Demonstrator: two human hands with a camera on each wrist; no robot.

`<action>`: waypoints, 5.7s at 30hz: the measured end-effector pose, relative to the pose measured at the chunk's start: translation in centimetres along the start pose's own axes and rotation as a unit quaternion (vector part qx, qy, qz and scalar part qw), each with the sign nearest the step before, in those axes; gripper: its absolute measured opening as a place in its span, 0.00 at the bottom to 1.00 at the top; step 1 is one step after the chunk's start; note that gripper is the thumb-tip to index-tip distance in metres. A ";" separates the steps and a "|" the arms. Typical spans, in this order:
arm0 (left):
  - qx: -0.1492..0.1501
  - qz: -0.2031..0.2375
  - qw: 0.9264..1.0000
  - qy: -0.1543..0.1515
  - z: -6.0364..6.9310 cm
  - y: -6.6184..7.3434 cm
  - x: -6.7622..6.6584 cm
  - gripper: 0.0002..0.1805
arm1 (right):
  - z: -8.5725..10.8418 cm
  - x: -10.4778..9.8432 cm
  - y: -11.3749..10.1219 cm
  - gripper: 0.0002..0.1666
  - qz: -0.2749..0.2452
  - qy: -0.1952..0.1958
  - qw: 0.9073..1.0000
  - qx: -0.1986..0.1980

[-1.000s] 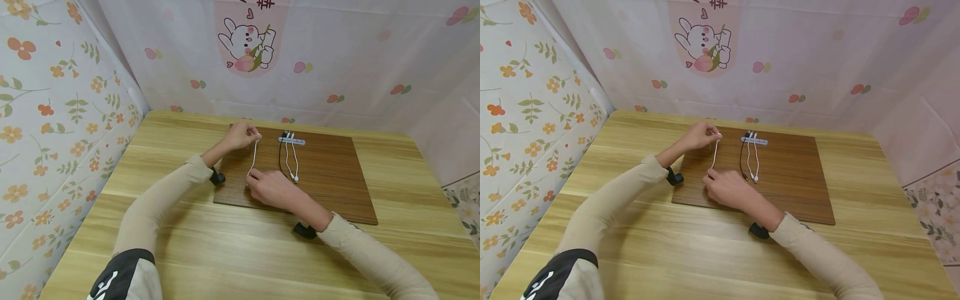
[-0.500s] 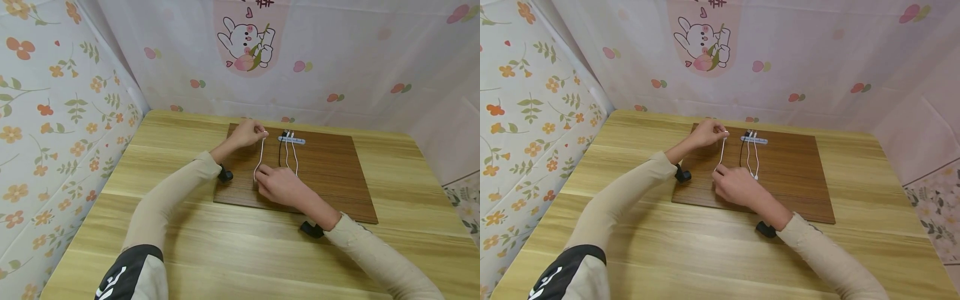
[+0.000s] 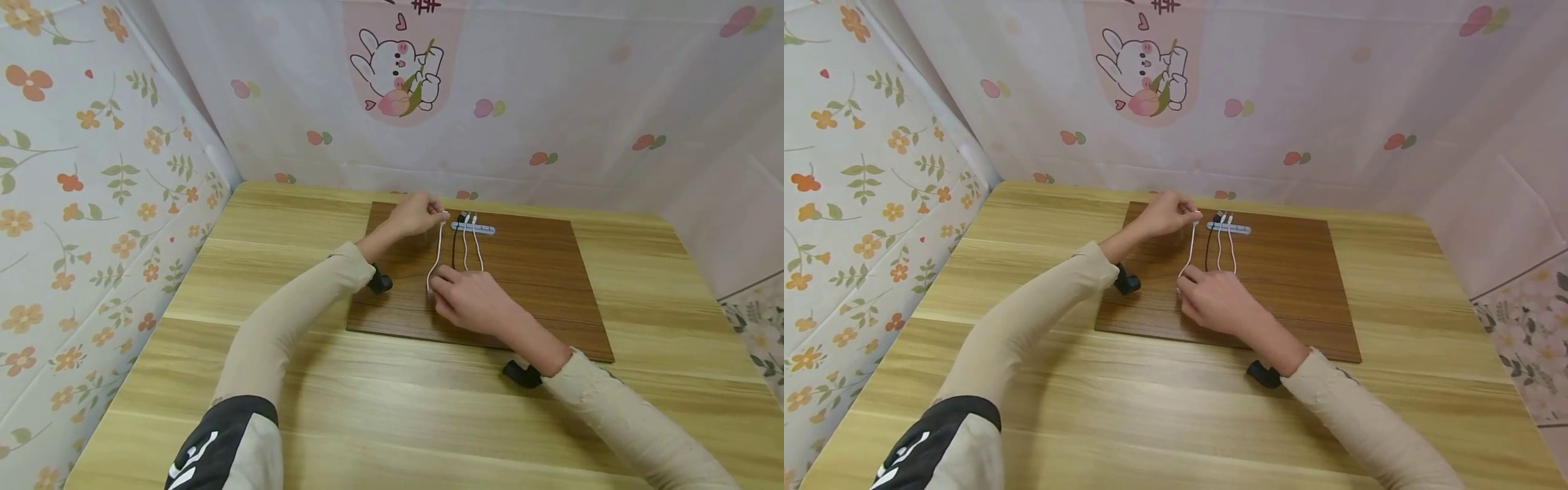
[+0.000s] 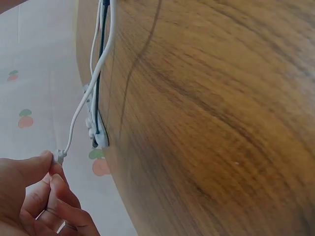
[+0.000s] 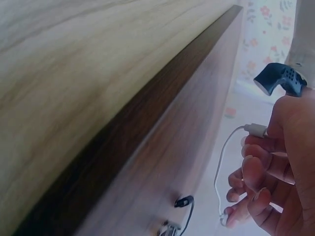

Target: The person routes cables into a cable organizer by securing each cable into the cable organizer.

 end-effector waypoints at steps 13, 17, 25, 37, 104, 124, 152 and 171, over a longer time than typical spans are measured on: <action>0.012 -0.023 1.000 -0.010 -1.0 1.5 0.7 0.11 | 0.7 -0.8 1.0 0.02 0.006 0.002 1.000 0.009; 0.009 -0.028 1.000 -0.010 -1.3 1.9 0.7 0.11 | 0.9 -1.0 1.4 0.03 0.007 -0.002 1.000 0.019; 0.008 -0.037 0.999 -0.017 -1.7 2.4 0.9 0.11 | 1.5 -1.3 2.0 0.03 0.005 0.005 1.000 0.027; 0.015 -0.022 0.999 -0.025 -2.3 3.4 1.0 0.11 | 2.1 -1.6 2.9 0.02 0.001 0.009 0.999 0.050; -0.034 -0.115 0.992 0.026 -5.6 3.4 7.2 0.09 | 5.4 -3.2 6.2 0.04 0.067 -0.023 0.992 0.104; -0.026 -0.108 0.993 0.029 -5.8 3.2 7.8 0.08 | 5.4 -3.0 5.0 0.10 0.105 -0.037 0.991 0.077; -0.009 -0.153 0.988 0.013 -5.8 3.6 8.1 0.09 | 5.4 -2.7 4.6 0.03 0.107 -0.089 0.988 0.065; 0.002 -0.153 0.988 0.012 -6.1 3.4 8.4 0.09 | 5.0 -2.6 4.2 0.03 0.115 -0.106 0.986 0.057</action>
Point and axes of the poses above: each hand's wrist, its own z-axis away from the middle knuckle, its own x-axis out of the palm, y = z × x, the point moved 3 cm from there along -z, towards the middle knuckle, and after that the axes turned 13 degrees about y, right-handed, at the moved point
